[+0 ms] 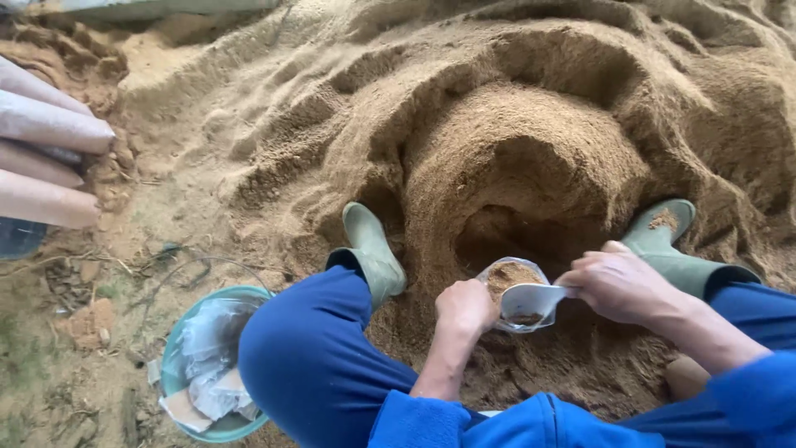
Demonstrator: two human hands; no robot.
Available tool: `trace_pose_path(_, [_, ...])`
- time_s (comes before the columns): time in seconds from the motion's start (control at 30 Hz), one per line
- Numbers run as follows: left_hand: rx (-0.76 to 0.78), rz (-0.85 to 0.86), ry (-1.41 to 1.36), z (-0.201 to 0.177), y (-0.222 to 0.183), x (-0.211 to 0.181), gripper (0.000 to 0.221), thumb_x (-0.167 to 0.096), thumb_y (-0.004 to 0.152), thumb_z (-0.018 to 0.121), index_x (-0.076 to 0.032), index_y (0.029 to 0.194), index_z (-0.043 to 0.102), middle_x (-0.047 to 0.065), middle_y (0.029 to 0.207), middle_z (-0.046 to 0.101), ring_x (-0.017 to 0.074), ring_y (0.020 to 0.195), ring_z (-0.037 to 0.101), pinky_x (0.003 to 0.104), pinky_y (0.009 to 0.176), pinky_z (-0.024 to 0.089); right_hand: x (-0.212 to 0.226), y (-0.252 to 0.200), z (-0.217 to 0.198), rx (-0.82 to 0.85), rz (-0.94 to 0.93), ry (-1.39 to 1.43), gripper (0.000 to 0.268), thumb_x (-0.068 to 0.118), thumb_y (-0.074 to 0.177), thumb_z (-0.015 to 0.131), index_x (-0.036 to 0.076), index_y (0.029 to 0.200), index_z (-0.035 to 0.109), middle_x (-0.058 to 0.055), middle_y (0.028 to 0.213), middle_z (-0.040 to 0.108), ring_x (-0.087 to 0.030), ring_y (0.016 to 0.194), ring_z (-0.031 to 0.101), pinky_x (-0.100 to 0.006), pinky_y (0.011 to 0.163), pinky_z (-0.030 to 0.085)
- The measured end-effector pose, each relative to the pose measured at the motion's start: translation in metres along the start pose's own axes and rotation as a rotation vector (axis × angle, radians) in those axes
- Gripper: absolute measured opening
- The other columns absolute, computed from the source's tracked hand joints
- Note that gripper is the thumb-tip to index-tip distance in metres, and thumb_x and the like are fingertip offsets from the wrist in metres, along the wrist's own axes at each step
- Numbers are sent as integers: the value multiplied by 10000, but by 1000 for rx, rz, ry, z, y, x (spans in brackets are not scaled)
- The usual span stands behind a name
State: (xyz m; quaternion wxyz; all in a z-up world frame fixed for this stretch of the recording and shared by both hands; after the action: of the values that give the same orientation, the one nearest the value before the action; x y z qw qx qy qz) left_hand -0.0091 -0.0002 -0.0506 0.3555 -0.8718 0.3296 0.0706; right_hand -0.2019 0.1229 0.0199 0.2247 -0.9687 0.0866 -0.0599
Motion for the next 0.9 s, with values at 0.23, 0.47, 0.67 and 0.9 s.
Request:
trace_pose_path(0.23, [-147,-85,-82,-16,3,-2,355,-282,900,584,14,935,777,231,909,751,385,790,739,455,710,591,46,-43,6,238,511,365,338,446,982,535,368,1276,681,115,1203,766,-75,981,773,-285,970,646])
trace_pose_path(0.47, [-169,-41,82,-17,8,-12,238,-145,940,588,9,916,768,175,758,753,242,589,723,341,504,578,78,-66,43,21,762,821,348,319,1047,455,255,1295,692,-34,990,813,-130,640,674,-265,564,583])
trace_pose_path(0.67, [-263,-4,102,0,19,-4,237,-167,907,603,5,854,757,172,727,742,262,566,717,358,479,581,82,-52,103,-115,835,923,307,239,988,552,209,1237,729,-72,856,826,-179,608,681,-312,574,555])
trace_pose_path(0.9, [-320,7,53,-2,19,-5,227,-175,878,614,-20,817,768,182,729,739,303,597,734,404,512,587,81,-63,83,-161,835,966,325,275,994,567,241,1261,750,-61,817,847,-179,592,680,-320,554,548])
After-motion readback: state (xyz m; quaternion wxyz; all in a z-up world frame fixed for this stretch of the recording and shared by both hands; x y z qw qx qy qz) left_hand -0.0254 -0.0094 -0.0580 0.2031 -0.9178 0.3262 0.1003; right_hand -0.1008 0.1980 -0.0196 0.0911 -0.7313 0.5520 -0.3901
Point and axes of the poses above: each hand's wrist, its own y-axis towards the middle knuckle, its own z-axis out of the palm, x = y × z, the point moved 3 cm from there along y, towards the middle knuckle
